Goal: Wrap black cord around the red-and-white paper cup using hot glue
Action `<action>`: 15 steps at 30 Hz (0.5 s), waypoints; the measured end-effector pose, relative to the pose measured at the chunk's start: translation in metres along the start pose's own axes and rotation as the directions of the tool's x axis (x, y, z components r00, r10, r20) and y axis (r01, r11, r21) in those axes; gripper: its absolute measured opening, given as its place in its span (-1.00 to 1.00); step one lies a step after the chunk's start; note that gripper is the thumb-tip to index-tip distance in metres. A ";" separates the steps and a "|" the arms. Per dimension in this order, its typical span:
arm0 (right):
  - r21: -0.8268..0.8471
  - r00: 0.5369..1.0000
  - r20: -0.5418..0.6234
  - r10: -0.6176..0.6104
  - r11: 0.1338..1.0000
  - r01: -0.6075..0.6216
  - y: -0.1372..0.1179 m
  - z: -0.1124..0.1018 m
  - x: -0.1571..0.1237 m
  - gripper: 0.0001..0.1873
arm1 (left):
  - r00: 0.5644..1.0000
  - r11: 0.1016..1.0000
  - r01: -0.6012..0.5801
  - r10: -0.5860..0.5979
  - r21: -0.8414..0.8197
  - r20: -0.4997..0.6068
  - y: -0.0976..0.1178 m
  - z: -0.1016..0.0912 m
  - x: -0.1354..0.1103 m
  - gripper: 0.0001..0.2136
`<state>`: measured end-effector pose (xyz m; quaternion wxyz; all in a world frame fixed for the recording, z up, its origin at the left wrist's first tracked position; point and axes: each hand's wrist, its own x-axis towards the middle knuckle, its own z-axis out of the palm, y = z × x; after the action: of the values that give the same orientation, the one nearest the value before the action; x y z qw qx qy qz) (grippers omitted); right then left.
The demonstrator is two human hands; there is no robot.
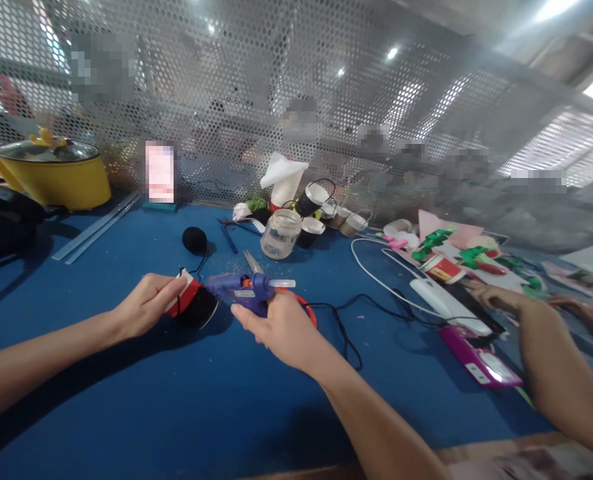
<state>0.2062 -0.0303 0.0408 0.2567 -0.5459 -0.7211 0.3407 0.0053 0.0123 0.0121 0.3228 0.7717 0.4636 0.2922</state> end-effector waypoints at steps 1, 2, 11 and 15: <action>0.007 1.000 0.002 0.006 1.000 -0.006 0.000 0.000 0.001 -0.72 | 1.000 1.000 -0.009 0.009 0.003 0.003 0.000 0.000 0.000 -0.62; 0.014 1.000 0.001 0.012 1.000 -0.012 0.001 0.000 0.002 -0.72 | 1.000 1.000 -0.016 0.016 0.006 0.002 0.000 0.000 0.000 -0.62; -0.034 0.999 -0.037 -0.035 0.999 0.034 0.000 0.002 -0.003 -0.75 | 0.999 0.999 0.032 -0.032 -0.034 0.002 0.000 0.001 0.002 -0.61; -0.152 0.993 -0.072 -0.095 0.985 0.083 -0.003 0.003 -0.008 -0.76 | 0.994 0.992 0.107 -0.108 -0.067 -0.017 -0.001 0.002 0.004 -0.61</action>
<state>0.2038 -0.0390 0.0410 0.2586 -0.5437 -0.7576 0.2522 0.0080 0.0153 0.0109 0.3586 0.7315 0.4979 0.2974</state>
